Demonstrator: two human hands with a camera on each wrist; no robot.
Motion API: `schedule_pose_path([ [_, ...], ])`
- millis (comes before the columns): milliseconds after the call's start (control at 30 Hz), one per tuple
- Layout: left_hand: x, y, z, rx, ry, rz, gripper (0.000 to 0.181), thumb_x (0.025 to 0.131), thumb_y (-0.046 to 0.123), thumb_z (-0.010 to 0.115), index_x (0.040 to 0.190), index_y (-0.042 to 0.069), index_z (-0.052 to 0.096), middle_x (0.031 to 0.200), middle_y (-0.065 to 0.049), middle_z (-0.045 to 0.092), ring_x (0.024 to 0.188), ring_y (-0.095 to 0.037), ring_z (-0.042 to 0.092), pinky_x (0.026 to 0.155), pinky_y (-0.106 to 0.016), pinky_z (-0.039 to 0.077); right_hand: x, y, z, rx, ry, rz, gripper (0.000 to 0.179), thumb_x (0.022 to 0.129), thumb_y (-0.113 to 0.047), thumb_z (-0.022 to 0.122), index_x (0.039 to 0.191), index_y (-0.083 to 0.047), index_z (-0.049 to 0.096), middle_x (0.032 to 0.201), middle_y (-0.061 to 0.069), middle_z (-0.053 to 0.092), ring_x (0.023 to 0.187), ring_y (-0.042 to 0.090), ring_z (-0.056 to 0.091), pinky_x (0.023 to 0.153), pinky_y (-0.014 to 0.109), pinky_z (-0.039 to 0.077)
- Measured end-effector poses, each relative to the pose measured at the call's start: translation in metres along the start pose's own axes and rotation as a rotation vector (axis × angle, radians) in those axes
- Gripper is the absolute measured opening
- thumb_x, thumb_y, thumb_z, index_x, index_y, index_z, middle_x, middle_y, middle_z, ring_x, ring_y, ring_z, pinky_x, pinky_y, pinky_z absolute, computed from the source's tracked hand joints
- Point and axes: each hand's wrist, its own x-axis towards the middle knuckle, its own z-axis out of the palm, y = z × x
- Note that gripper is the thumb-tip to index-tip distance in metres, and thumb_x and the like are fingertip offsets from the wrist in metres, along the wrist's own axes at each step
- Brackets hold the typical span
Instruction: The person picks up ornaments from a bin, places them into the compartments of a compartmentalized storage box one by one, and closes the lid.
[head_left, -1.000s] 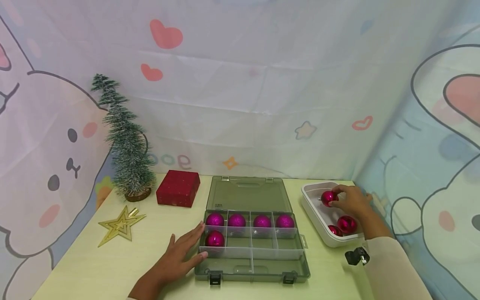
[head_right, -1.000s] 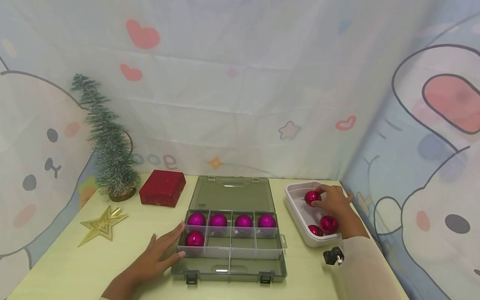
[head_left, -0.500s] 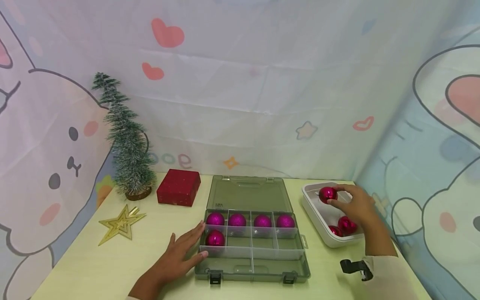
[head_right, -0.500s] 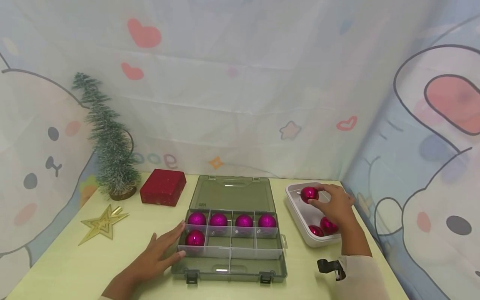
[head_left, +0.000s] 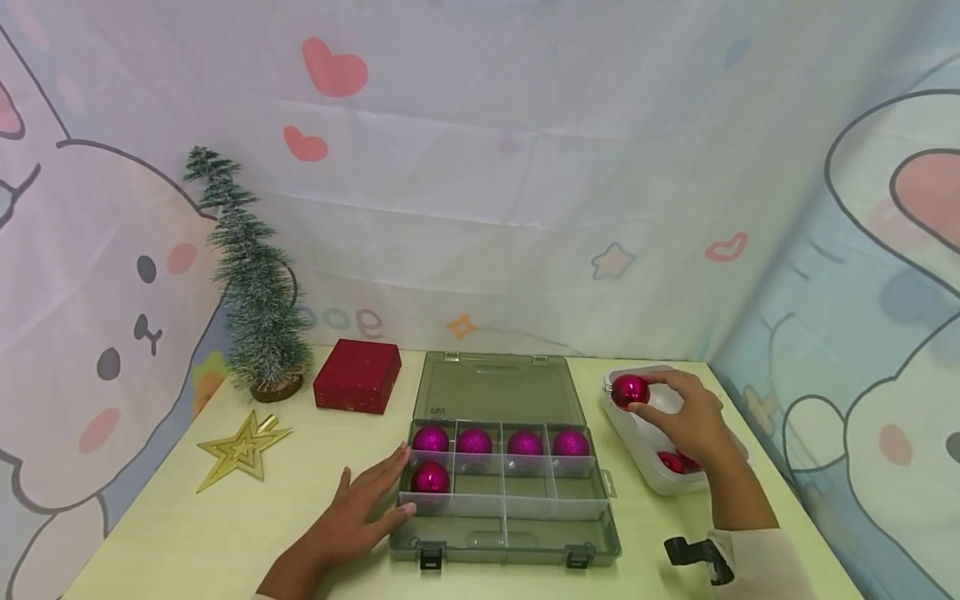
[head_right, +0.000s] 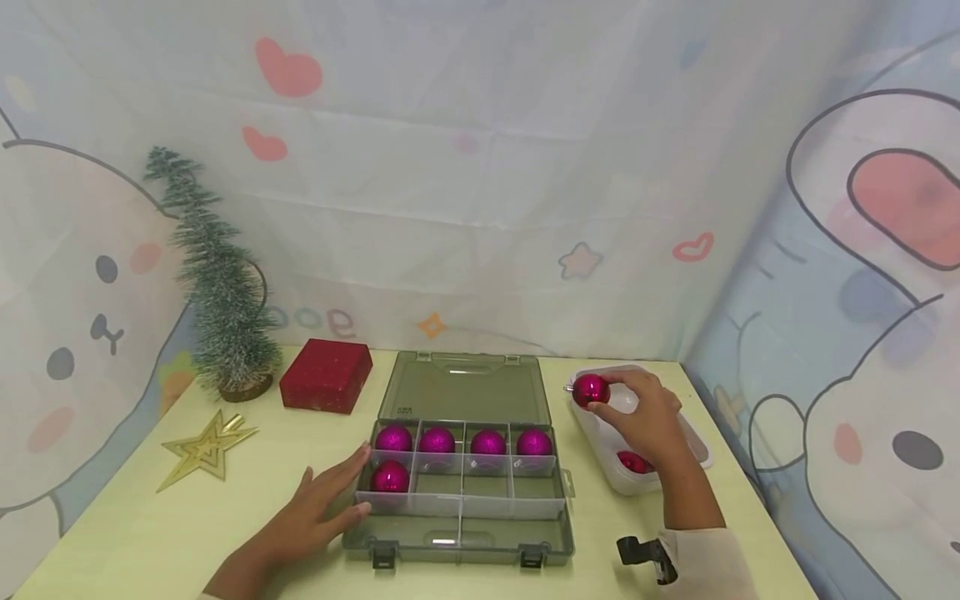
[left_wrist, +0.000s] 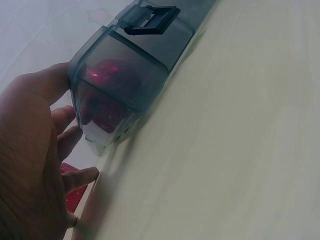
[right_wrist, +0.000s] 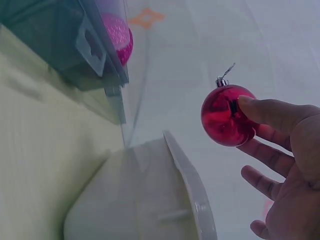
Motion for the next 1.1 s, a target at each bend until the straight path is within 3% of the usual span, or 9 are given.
schedule_pose_path([
  [200, 0.000, 0.000, 0.000, 0.000, 0.004, -0.002, 0.078, 0.106, 0.050, 0.065, 0.172, 0.020, 0.036, 0.181, -0.001, 0.032, 0.166, -0.042, 0.032, 0.118, -0.094, 0.001, -0.004, -0.011, 0.013, 0.091, 0.009, -0.059, 0.048, 0.094, -0.022, 0.089, 0.137, -0.010, 0.072, 0.142, 0.018, 0.070, 0.142, 0.044, 0.056, 0.115, 0.076, 0.042],
  [333, 0.000, 0.002, 0.000, 0.003, -0.002, -0.006, 0.078, 0.106, 0.051, 0.065, 0.172, 0.021, 0.036, 0.181, -0.001, 0.031, 0.166, -0.041, 0.032, 0.118, -0.094, 0.000, -0.007, -0.016, 0.024, 0.122, 0.000, -0.073, 0.048, 0.092, -0.019, 0.090, 0.136, -0.007, 0.073, 0.141, 0.021, 0.070, 0.140, 0.045, 0.057, 0.116, 0.076, 0.041],
  [567, 0.000, 0.000, 0.001, 0.006, -0.007, -0.016, 0.079, 0.106, 0.052, 0.065, 0.173, 0.022, 0.035, 0.181, 0.000, 0.031, 0.167, -0.040, 0.031, 0.118, -0.094, 0.001, -0.013, -0.034, 0.041, 0.134, -0.060, -0.027, 0.050, 0.092, -0.024, 0.090, 0.136, -0.010, 0.073, 0.146, 0.019, 0.068, 0.146, 0.044, 0.054, 0.117, 0.077, 0.042],
  [633, 0.000, -0.001, 0.001, 0.008, -0.006, -0.015, 0.078, 0.106, 0.052, 0.065, 0.173, 0.022, 0.035, 0.181, 0.000, 0.031, 0.167, -0.040, 0.031, 0.118, -0.094, 0.001, -0.015, -0.041, 0.047, 0.126, -0.064, -0.056, 0.048, 0.090, -0.022, 0.092, 0.134, -0.011, 0.074, 0.143, 0.016, 0.070, 0.146, 0.044, 0.055, 0.116, 0.075, 0.044],
  [767, 0.000, -0.001, 0.001, 0.011, 0.001, -0.007, 0.078, 0.106, 0.051, 0.065, 0.172, 0.022, 0.036, 0.181, 0.000, 0.031, 0.166, -0.040, 0.032, 0.118, -0.094, 0.002, -0.018, -0.054, 0.060, 0.097, -0.032, -0.189, 0.045, 0.085, -0.017, 0.095, 0.126, -0.011, 0.078, 0.130, 0.010, 0.078, 0.135, 0.041, 0.064, 0.108, 0.069, 0.052],
  [867, 0.001, -0.001, 0.001, 0.010, 0.000, -0.004, 0.078, 0.106, 0.052, 0.065, 0.172, 0.022, 0.036, 0.181, 0.000, 0.031, 0.166, -0.040, 0.032, 0.118, -0.094, 0.001, -0.019, -0.064, 0.069, 0.080, -0.011, -0.264, 0.044, 0.083, -0.015, 0.096, 0.123, -0.014, 0.080, 0.124, 0.005, 0.080, 0.125, 0.035, 0.068, 0.102, 0.062, 0.050],
  [967, 0.001, 0.000, 0.001, 0.011, -0.001, -0.007, 0.078, 0.106, 0.052, 0.065, 0.172, 0.022, 0.036, 0.181, 0.000, 0.031, 0.167, -0.040, 0.032, 0.118, -0.094, 0.001, -0.021, -0.073, 0.079, 0.064, -0.019, -0.289, 0.045, 0.081, -0.016, 0.097, 0.123, -0.017, 0.081, 0.123, 0.002, 0.081, 0.121, 0.031, 0.069, 0.102, 0.058, 0.048],
  [1100, 0.000, 0.002, 0.000, -0.002, -0.002, -0.003, 0.078, 0.107, 0.050, 0.065, 0.173, 0.021, 0.035, 0.181, -0.001, 0.031, 0.166, -0.041, 0.032, 0.118, -0.094, 0.002, -0.022, -0.084, 0.091, 0.077, -0.047, -0.281, 0.044, 0.083, -0.018, 0.097, 0.124, -0.020, 0.081, 0.123, 0.000, 0.081, 0.122, 0.030, 0.069, 0.106, 0.063, 0.045],
])
